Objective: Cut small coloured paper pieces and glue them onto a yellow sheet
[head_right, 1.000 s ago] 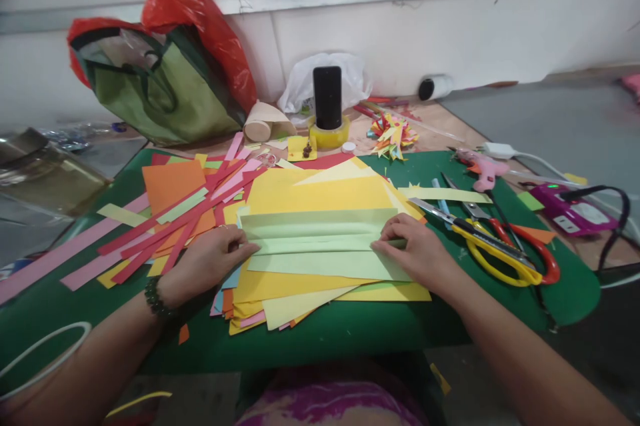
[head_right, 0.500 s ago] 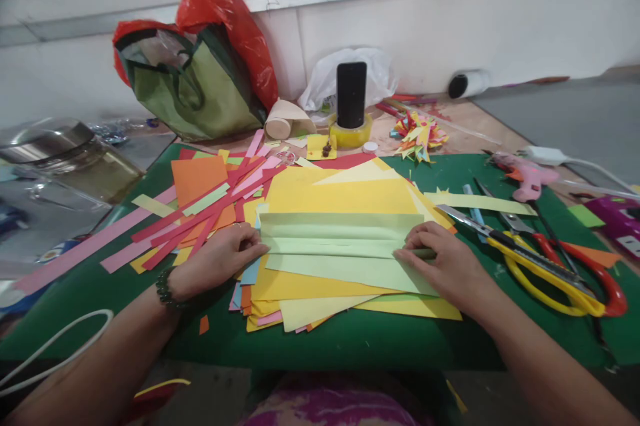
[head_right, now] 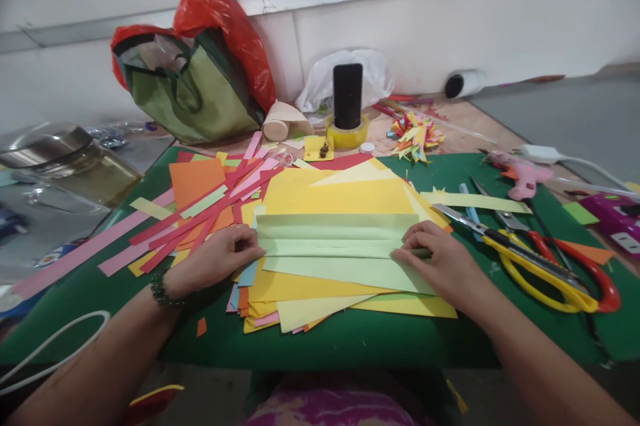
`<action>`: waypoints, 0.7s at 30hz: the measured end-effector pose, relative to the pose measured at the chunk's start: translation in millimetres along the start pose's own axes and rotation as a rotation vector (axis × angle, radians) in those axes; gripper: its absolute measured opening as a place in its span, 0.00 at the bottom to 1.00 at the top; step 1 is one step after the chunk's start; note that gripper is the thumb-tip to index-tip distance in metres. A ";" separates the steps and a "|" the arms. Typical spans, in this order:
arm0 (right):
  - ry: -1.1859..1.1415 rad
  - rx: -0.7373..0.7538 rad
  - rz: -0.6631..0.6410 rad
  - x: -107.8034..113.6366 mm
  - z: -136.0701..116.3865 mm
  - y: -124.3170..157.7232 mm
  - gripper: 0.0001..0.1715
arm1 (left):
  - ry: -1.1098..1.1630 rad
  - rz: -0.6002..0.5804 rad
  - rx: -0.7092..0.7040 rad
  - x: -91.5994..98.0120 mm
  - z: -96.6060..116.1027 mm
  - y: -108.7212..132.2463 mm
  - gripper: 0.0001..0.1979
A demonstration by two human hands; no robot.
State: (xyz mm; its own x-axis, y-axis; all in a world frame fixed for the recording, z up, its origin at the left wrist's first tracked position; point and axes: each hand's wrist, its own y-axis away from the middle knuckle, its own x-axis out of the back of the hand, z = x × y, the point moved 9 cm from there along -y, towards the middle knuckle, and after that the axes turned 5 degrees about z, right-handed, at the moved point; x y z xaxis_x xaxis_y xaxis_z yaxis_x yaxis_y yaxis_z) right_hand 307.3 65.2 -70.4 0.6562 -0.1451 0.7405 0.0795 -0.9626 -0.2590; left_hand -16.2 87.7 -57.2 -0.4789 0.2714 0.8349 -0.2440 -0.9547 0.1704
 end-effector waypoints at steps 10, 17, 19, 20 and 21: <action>-0.022 0.023 0.004 0.8 -3.4 -0.3 0.30 | -0.023 -0.006 -0.029 0.3 4.3 0.1 0.16; -0.006 0.037 0.001 -1.2 -0.6 0.7 0.31 | -0.022 -0.023 0.021 -0.1 1.9 0.2 0.17; 0.007 0.025 0.015 0.2 1.7 1.0 0.29 | -0.036 -0.037 0.021 -0.8 2.3 -0.1 0.17; 0.014 0.017 0.024 1.5 2.3 1.3 0.28 | -0.048 -0.039 0.019 -0.7 2.5 -0.2 0.17; 0.019 0.009 0.033 3.0 2.5 1.6 0.27 | -0.062 -0.036 0.015 -0.4 2.6 -0.4 0.17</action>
State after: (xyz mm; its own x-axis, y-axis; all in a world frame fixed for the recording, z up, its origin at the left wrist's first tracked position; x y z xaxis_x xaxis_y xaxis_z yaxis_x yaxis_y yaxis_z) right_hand 311.2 63.7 -70.2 0.6439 -0.1809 0.7434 0.0650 -0.9552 -0.2887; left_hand -13.7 87.7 -56.3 -0.4170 0.2980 0.8586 -0.2475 -0.9463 0.2082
